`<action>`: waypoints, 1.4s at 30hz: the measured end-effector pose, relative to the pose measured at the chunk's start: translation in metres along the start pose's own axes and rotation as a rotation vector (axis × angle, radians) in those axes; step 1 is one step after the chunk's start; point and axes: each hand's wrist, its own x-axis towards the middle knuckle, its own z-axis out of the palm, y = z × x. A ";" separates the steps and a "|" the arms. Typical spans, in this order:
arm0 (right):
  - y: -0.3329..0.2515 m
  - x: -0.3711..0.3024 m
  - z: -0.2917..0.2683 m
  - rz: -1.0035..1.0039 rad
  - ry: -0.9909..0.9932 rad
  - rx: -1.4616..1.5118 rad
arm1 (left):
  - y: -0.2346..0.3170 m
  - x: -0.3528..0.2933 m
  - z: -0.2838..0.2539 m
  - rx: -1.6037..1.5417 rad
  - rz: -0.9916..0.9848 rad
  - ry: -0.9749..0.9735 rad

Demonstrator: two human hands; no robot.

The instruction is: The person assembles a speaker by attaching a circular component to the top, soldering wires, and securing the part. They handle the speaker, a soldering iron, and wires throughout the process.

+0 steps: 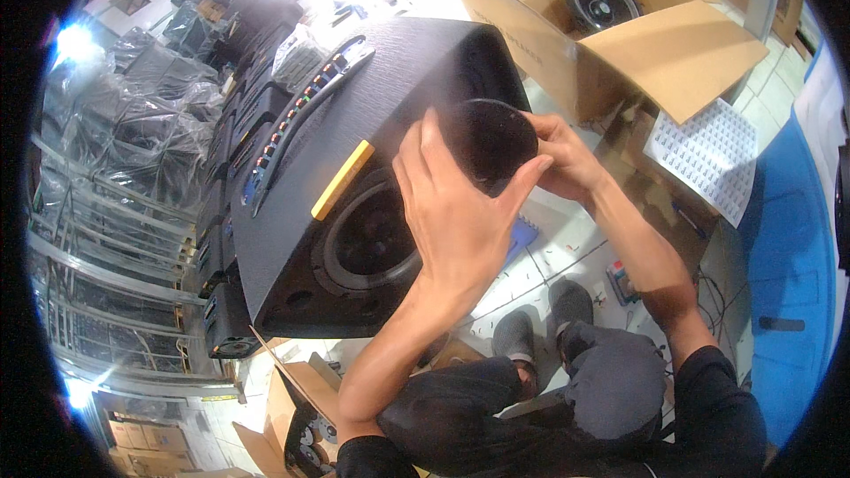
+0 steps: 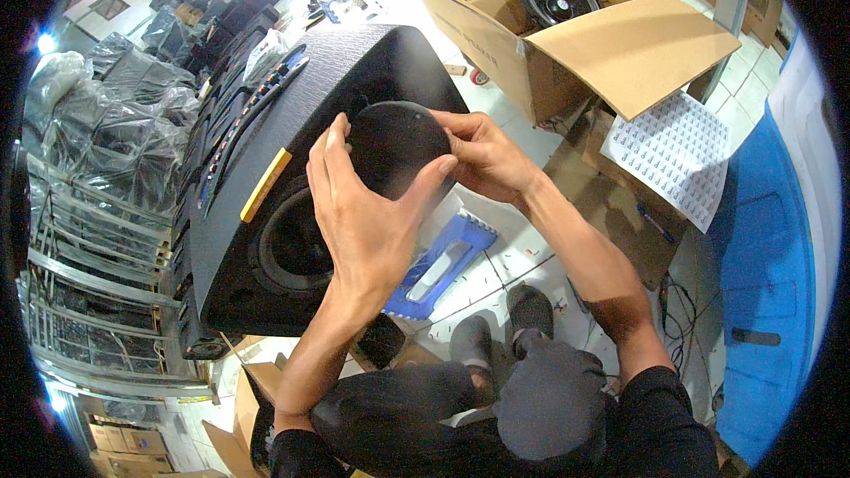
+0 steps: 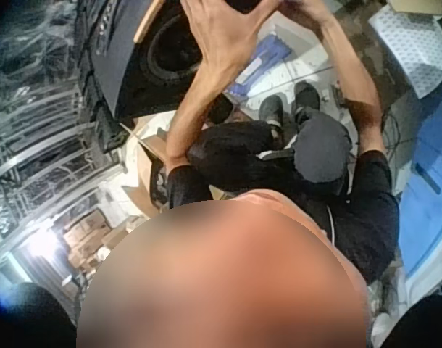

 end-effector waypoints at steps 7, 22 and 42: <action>0.015 0.003 -0.011 -0.010 0.010 0.175 | 0.000 -0.004 0.003 -0.043 0.003 -0.012; 0.004 0.002 -0.025 0.107 0.261 -0.081 | -0.012 0.011 -0.007 -0.437 -0.292 -0.016; -0.053 0.011 -0.001 -0.082 0.401 -0.553 | -0.021 0.005 -0.003 -0.346 -0.098 0.004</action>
